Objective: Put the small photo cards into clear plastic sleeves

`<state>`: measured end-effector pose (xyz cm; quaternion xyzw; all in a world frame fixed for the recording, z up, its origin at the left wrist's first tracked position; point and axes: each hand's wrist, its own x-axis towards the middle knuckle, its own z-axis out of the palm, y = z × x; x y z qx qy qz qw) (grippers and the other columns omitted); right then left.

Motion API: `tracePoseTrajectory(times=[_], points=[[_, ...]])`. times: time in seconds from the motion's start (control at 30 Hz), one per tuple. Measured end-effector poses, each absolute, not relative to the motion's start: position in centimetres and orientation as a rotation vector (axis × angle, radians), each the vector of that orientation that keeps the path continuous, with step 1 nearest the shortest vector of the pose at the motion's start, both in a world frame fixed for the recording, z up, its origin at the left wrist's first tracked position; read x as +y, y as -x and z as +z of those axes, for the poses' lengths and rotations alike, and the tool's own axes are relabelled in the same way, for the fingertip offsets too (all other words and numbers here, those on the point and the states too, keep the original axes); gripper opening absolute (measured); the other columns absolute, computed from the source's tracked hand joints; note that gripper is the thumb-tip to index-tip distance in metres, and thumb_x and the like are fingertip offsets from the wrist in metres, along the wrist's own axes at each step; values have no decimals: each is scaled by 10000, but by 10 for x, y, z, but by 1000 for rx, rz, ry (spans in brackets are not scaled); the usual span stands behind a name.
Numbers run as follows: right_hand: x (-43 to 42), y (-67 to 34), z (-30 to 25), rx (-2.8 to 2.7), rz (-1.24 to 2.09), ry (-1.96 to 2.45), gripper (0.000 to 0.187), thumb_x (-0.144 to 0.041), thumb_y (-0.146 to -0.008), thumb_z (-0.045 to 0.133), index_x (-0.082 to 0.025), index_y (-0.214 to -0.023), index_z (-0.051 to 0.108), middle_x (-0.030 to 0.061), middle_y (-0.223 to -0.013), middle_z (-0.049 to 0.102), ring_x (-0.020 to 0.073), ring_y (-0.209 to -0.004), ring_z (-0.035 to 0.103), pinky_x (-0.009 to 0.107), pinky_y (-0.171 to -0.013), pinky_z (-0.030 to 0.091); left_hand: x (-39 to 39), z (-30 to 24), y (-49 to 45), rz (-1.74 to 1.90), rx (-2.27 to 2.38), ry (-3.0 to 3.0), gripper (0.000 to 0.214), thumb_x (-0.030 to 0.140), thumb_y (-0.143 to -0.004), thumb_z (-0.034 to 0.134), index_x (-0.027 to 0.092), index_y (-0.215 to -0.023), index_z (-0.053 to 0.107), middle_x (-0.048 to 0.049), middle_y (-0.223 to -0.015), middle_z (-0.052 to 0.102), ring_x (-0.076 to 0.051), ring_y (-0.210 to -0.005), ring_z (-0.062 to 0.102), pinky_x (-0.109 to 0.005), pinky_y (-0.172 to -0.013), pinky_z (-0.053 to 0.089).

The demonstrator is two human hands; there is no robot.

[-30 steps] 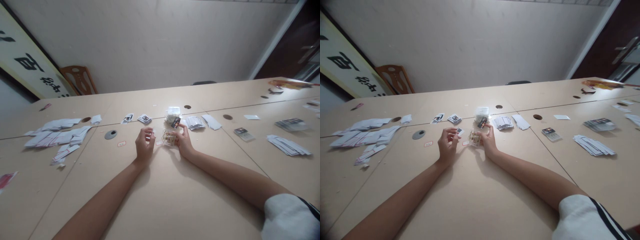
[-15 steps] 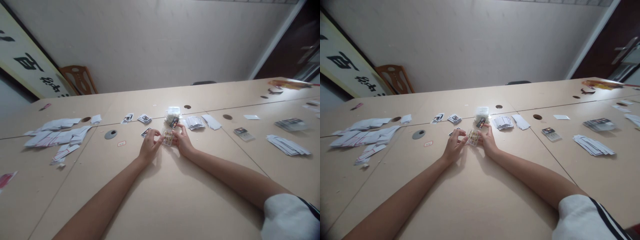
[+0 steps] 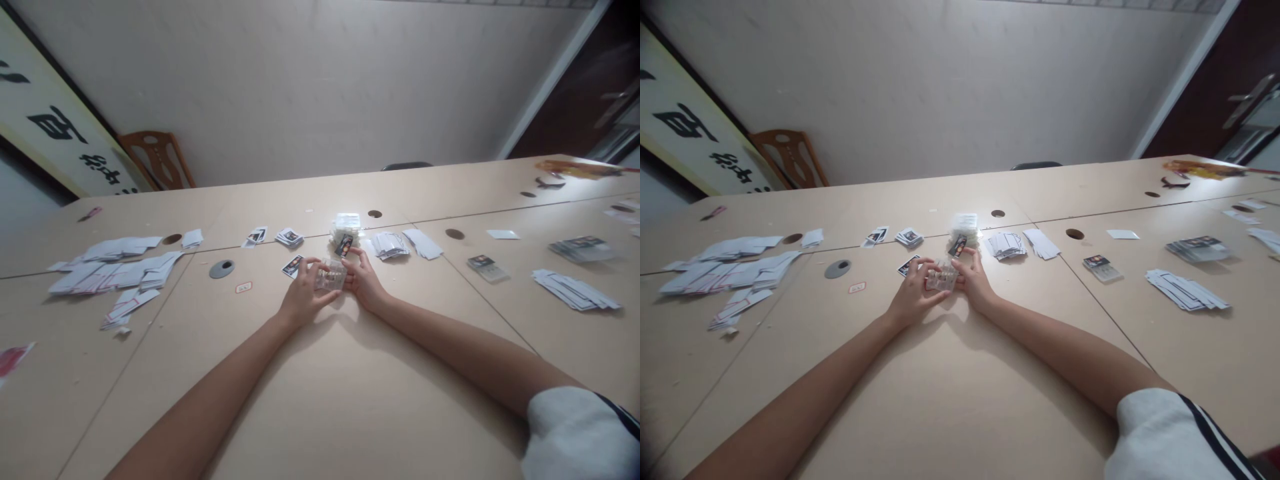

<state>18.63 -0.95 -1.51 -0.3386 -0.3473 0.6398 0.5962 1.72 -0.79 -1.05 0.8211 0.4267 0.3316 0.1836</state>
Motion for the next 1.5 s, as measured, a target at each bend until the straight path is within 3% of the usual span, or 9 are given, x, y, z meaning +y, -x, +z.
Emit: tracePoseTrajectory(times=[0.23,0.53,0.67,0.87,1.0,1.1,1.23,1.5], points=[[-11,-187,-14,-878,1530,778,585,-296,-727,727,-297,-1190,368,-17,-841,676,200,-700,710,355,-649,581,-10,-11,-18,966,1282,-2322,435,398,-707,747,219,-1027,513,-84,-1209,352,-174,-842,593,-346,-700,563],[-10,-188,-19,-942,1475,822,679,-261,-678,795,-280,-1198,359,-4,-806,690,185,-707,697,351,-673,587,-7,-14,-18,1105,1491,-2250,494,438,-682,768,213,-1023,489,-59,-1140,352,-95,-637,541,-347,-677,549],[-9,-189,-22,-992,1457,838,787,-197,-612,827,-296,-1222,340,-8,-830,682,213,-768,705,378,-682,593,-7,-14,-18,1089,1481,-2240,477,442,-690,760,210,-1014,497,-61,-1135,357,-93,-624,530,-348,-677,545],[-11,-188,-22,-979,1396,849,771,-170,-596,805,-290,-1199,340,-21,-807,672,209,-748,703,369,-680,586,-6,-15,-17,1106,1354,-2185,459,404,-684,771,201,-1015,526,-65,-1161,369,-58,-567,506,-334,-663,540],[-9,-188,-25,-932,1297,890,752,-197,-596,791,-288,-1195,345,-36,-781,671,178,-682,681,325,-649,567,0,-15,-16,1232,1241,-1927,468,423,-758,695,230,-1144,513,-65,-1174,420,-57,-607,541,-279,-636,536],[-8,-188,-27,-942,1224,895,711,-222,-615,769,-286,-1188,353,-36,-785,677,175,-705,677,321,-670,555,8,-17,-13,1208,1157,-1634,506,437,-726,710,197,-1135,531,-40,-1018,546,-69,-570,540,-229,-532,497],[-6,-189,-29,-977,1179,899,666,-238,-635,747,-290,-1174,360,-34,-788,677,179,-734,674,330,-697,548,15,-21,-11,1101,1067,-1562,343,444,-708,722,136,-825,626,-2,-700,588,-109,-601,561,-213,-549,476],[-3,-191,-30,-995,1200,899,654,-195,-615,730,-298,-1149,367,-43,-777,659,171,-699,652,300,-648,527,14,-24,-11,1124,1053,-1557,326,424,-695,736,145,-829,635,3,-685,591,-113,-595,563,-221,-550,482]])
